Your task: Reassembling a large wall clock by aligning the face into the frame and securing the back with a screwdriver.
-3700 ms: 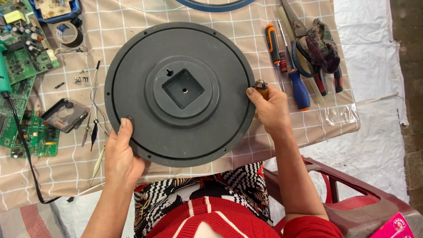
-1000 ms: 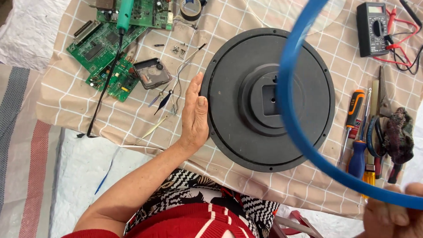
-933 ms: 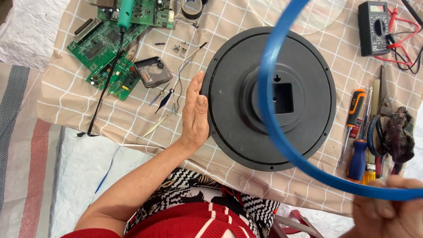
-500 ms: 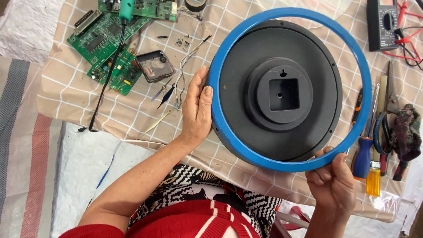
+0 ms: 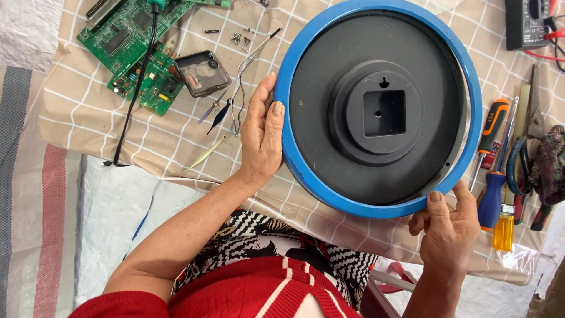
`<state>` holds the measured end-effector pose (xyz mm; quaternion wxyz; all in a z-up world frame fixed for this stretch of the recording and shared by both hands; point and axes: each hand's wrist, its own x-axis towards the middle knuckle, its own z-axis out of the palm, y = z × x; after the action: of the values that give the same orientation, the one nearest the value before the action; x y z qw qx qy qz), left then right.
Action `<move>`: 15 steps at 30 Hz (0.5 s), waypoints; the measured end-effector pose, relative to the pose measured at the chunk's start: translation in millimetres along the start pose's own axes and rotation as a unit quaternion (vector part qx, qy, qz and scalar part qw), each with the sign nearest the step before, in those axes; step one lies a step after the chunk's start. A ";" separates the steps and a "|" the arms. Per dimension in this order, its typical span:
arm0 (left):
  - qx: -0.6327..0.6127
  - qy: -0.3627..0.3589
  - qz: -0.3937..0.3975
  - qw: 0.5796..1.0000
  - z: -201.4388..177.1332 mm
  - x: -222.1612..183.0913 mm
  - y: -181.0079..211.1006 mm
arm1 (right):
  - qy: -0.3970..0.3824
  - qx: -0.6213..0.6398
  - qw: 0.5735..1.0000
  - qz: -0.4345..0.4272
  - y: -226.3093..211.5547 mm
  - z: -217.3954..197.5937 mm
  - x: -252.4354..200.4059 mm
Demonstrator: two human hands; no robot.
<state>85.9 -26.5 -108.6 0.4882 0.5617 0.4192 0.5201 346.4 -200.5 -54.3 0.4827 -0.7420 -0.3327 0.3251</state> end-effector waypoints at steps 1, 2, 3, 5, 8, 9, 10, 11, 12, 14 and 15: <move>0.000 -0.001 0.000 1.000 0.3 0.5 -0.1 | 0.001 0.000 1.000 0.001 5.0 -1.7 0.6; 0.007 0.003 -0.002 1.000 0.4 0.6 -0.3 | 0.008 -0.009 1.000 0.004 10.3 -3.3 0.0; 0.015 0.008 -0.003 1.000 1.0 0.7 -0.7 | 0.014 -0.018 1.000 0.008 15.9 -5.4 -0.2; 0.035 0.010 -0.005 0.999 0.6 -0.6 1.8 | 0.025 -0.046 0.998 0.029 18.3 -6.6 -1.0; 0.058 0.013 0.005 0.998 1.5 0.0 0.4 | 0.041 -0.062 0.997 0.035 30.3 -11.8 2.0; 0.066 0.016 0.016 0.998 1.9 0.8 -0.7 | 0.041 -0.049 0.998 0.021 35.8 -14.2 4.1; 0.061 0.007 0.017 0.998 -2.3 1.7 -7.7 | 0.051 -0.050 0.997 0.023 41.0 -15.3 6.4; 0.012 -0.007 0.036 0.999 -6.1 2.6 -14.7 | 0.055 -0.015 0.998 -0.010 46.4 -17.0 8.6; -0.037 -0.022 0.053 0.998 -10.3 2.3 -21.6 | 0.058 0.019 0.997 -0.042 52.4 -18.9 9.5; -0.046 -0.029 0.047 0.997 -7.7 1.3 -19.4 | 0.066 0.020 0.997 -0.033 46.7 -13.4 9.7; -0.052 -0.028 0.043 0.997 -6.4 1.5 -17.8 | 0.064 0.023 0.997 -0.028 43.0 -10.7 10.8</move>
<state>80.4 -21.2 -126.0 0.5053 0.5675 0.3529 0.5460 368.9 -210.5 -92.8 0.5288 -0.7407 -0.3143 0.2703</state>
